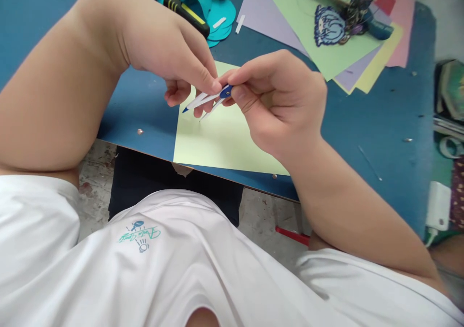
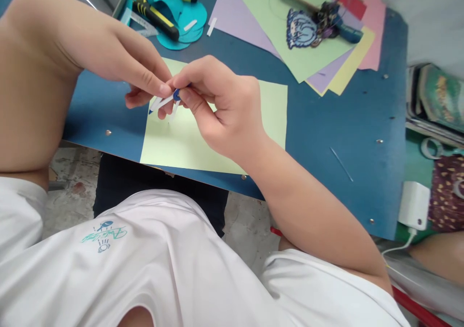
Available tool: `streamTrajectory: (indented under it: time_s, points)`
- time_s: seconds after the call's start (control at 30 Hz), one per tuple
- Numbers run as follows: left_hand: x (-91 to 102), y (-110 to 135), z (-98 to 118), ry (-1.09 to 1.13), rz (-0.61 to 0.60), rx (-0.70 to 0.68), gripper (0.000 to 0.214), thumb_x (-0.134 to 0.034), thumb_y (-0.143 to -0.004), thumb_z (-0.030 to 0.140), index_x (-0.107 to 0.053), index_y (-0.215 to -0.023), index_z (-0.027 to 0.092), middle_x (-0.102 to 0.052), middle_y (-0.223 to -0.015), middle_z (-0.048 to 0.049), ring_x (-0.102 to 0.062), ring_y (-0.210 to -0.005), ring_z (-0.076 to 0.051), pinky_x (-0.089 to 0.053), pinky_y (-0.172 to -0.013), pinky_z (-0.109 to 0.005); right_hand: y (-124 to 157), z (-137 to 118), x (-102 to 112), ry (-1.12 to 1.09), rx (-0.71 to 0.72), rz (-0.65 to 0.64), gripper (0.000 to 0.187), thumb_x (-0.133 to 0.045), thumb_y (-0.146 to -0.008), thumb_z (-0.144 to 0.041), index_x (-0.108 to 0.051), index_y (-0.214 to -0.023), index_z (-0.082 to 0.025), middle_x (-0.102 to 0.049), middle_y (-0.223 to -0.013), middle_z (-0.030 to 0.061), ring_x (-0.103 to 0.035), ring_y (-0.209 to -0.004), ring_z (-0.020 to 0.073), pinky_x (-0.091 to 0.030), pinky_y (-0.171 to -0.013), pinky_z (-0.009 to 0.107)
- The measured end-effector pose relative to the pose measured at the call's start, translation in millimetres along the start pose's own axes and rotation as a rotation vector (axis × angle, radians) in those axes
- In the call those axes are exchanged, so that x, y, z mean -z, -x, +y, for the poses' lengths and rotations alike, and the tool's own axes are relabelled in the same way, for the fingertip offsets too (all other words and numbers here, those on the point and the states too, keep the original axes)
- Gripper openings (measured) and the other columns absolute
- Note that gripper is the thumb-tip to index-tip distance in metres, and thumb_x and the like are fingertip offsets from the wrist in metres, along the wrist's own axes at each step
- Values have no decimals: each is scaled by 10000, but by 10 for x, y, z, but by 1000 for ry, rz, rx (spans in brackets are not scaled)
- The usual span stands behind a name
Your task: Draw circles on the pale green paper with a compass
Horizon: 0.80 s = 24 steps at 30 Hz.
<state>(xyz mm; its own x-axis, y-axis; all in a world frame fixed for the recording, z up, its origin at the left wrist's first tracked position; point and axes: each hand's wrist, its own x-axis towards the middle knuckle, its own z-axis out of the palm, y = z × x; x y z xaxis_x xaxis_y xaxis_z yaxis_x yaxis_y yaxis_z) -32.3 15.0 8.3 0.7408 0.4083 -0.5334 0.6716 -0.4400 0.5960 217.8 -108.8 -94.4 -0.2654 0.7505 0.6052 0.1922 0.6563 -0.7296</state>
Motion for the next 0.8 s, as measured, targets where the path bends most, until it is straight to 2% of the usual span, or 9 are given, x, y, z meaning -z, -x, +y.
streamTrajectory:
  time_s: [0.1, 0.2, 0.37, 0.5, 0.63, 0.8]
  points:
    - [-59, 2, 56, 187, -98, -71, 432, -825, -1066, 603, -923, -1252, 226, -817, -948, -31, -821, -927, -267, -614, -1035, -436, 18, 19, 10, -15, -111, 23, 429, -866, -1183, -809, -815, -1230, -386, -951, -1199, 38, -965, -1098, 336, -844, -982, 528]
    - [-89, -25, 99, 326, -142, -82, 325, -897, -1009, 479, -897, -1144, 184, -861, -993, -83, -851, -901, -286, -658, -964, -441, 33, 30, 22, -32, -140, 14, 447, -887, -1170, -817, -830, -1220, -377, -933, -1154, 46, -956, -1092, 347, -845, -995, 551]
    - [-96, -94, 92, 433, -210, -66, 166, -843, -1015, 335, -892, -1023, 177, -836, -960, -94, -794, -777, -245, -638, -856, -393, 48, 49, -7, -57, -37, 61, 375, -907, -1186, -749, -861, -1250, -382, -923, -1137, 43, -942, -1015, 306, -832, -939, 502]
    - [-109, -120, 84, 459, -193, -84, 119, -796, -1007, 233, -870, -937, 172, -797, -929, -84, -724, -697, -204, -582, -798, -365, 51, 53, -31, -74, 7, 76, 283, -935, -1192, -659, -885, -1247, -385, -943, -1208, 52, -962, -1048, 304, -833, -946, 487]
    - [-115, -123, 92, 450, -178, -106, 81, -810, -970, 223, -861, -948, 163, -798, -942, -90, -707, -702, -205, -552, -774, -360, 28, 46, -30, -53, 4, 80, 284, -943, -1190, -633, -865, -1232, -363, -960, -1194, 43, -958, -932, 279, -831, -856, 450]
    - [-138, -100, 140, 396, -145, -54, 138, -773, -1032, 304, -825, -988, 184, -781, -924, -80, -705, -707, -200, -573, -792, -357, 3, 40, -48, -70, 75, 92, 249, -915, -1214, -614, -887, -1228, -367, -969, -1179, 45, -966, -956, 278, -827, -846, 428]
